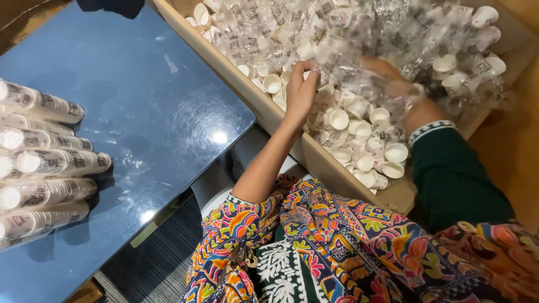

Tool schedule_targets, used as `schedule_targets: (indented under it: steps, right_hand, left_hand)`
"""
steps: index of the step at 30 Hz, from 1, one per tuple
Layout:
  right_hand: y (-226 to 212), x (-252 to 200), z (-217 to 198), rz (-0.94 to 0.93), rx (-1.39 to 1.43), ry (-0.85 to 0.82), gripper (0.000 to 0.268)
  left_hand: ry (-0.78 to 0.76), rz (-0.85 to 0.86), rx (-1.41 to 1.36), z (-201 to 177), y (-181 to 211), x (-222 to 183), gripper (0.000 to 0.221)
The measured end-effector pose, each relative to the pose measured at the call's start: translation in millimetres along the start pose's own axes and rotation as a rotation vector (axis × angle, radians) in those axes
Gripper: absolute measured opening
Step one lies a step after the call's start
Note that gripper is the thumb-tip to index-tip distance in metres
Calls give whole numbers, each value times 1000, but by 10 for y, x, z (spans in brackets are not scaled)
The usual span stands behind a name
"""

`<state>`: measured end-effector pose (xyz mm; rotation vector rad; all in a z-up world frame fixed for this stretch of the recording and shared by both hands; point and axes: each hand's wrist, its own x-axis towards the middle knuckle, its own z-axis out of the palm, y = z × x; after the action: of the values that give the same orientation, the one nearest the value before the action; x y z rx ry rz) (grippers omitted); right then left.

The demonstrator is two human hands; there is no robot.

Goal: Sorting and stacking small paper cups from a large cardboard box onto a table.

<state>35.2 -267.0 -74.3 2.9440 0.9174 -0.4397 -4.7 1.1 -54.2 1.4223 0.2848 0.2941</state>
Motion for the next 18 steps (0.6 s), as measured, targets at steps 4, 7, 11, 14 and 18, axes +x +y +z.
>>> schedule_targets:
  steps: [4, 7, 11, 14, 18]
  right_hand:
    - [16, 171, -79, -50, -13, 48, 32]
    - [-36, 67, -9, -62, 1, 46, 33]
    - [-2, -126, 82, -50, 13, 51, 34]
    - [26, -311, 173, -29, 25, 58, 35]
    - [-22, -372, 223, -31, 37, 77, 36]
  left_hand:
    - [44, 110, 45, 26, -178, 160, 25]
    - [37, 67, 72, 8, -149, 118, 27]
    - [21, 47, 39, 9, -147, 133, 29]
    - [-7, 25, 6, 16, -107, 96, 28]
    - [-12, -38, -14, -15, 87, 18, 30]
